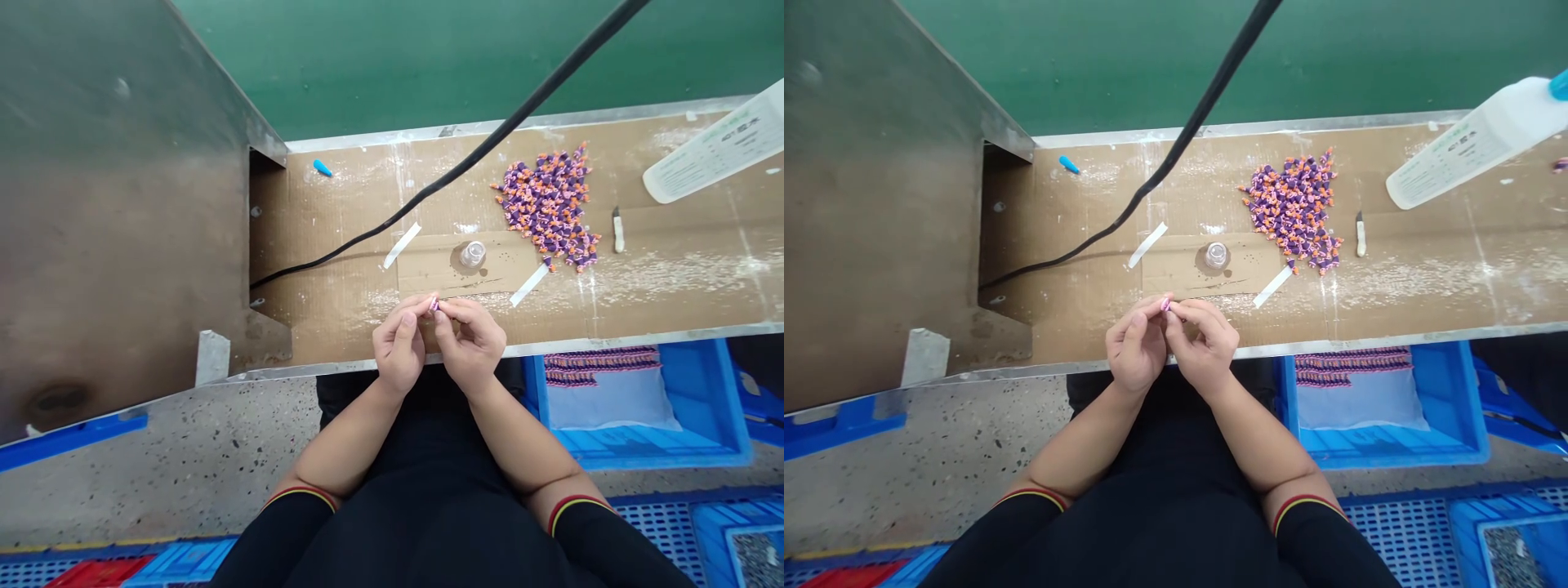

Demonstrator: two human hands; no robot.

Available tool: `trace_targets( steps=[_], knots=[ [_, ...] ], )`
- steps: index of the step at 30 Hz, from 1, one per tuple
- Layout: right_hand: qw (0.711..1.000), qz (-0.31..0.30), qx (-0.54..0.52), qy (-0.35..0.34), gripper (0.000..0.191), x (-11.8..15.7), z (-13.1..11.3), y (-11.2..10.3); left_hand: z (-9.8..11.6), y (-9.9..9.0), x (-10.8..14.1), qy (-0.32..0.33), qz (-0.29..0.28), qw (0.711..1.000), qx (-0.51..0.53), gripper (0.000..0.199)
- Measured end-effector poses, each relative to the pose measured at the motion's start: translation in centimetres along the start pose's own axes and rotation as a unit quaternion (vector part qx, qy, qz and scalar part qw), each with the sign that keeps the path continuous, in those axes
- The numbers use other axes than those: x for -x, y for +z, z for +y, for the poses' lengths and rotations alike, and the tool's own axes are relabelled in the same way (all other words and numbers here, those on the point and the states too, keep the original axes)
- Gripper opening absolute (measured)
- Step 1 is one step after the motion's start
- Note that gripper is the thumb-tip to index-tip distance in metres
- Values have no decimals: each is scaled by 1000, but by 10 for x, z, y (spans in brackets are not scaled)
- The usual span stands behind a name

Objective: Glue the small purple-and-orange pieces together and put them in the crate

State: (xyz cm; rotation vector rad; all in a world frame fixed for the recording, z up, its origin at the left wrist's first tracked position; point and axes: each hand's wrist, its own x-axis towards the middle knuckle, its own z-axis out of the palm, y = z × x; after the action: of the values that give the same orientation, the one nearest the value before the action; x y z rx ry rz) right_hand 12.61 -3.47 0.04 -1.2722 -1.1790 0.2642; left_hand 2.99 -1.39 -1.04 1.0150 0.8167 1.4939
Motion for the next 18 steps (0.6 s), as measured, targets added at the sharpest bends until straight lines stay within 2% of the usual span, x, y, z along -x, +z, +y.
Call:
trace_targets(
  steps=[3, 6, 9, 11, 13, 15, 16, 17, 18],
  knots=[
    [999, -51, 7, 18, 15, -10, 6, -24, 0, 0, -1, 7, -12, 1000, 4, 27],
    [988, -125, 88, 9, 15, -31, 17, -64, 0, 0, -3, 19, -9, 1000, 3, 29],
    [954, -227, 184, -73, 16, -53, 29, -98, -1, 2, -7, 25, -21, 999, 2, 31],
    [920, -294, 220, -138, 19, -62, 38, -107, -1, 4, -7, 31, -22, 999, 0, 32],
    [888, -342, 241, -189, 21, -65, 45, -108, 3, -1, -1, 39, -22, 999, -15, 35],
    [872, -359, 254, -216, 24, -62, 49, -105, 11, -16, 12, 59, -29, 996, -64, 36],
    [873, -355, 254, -219, 26, -60, 49, -105, 17, -30, 19, 71, -49, 990, -111, 33],
    [880, -344, 250, -214, 30, -57, 50, -105, 26, -46, 27, 110, -42, 979, -165, 29],
    [891, -329, 240, -201, 36, -54, 49, -107, 36, -64, 34, 152, -12, 966, -210, 26]
  ],
)
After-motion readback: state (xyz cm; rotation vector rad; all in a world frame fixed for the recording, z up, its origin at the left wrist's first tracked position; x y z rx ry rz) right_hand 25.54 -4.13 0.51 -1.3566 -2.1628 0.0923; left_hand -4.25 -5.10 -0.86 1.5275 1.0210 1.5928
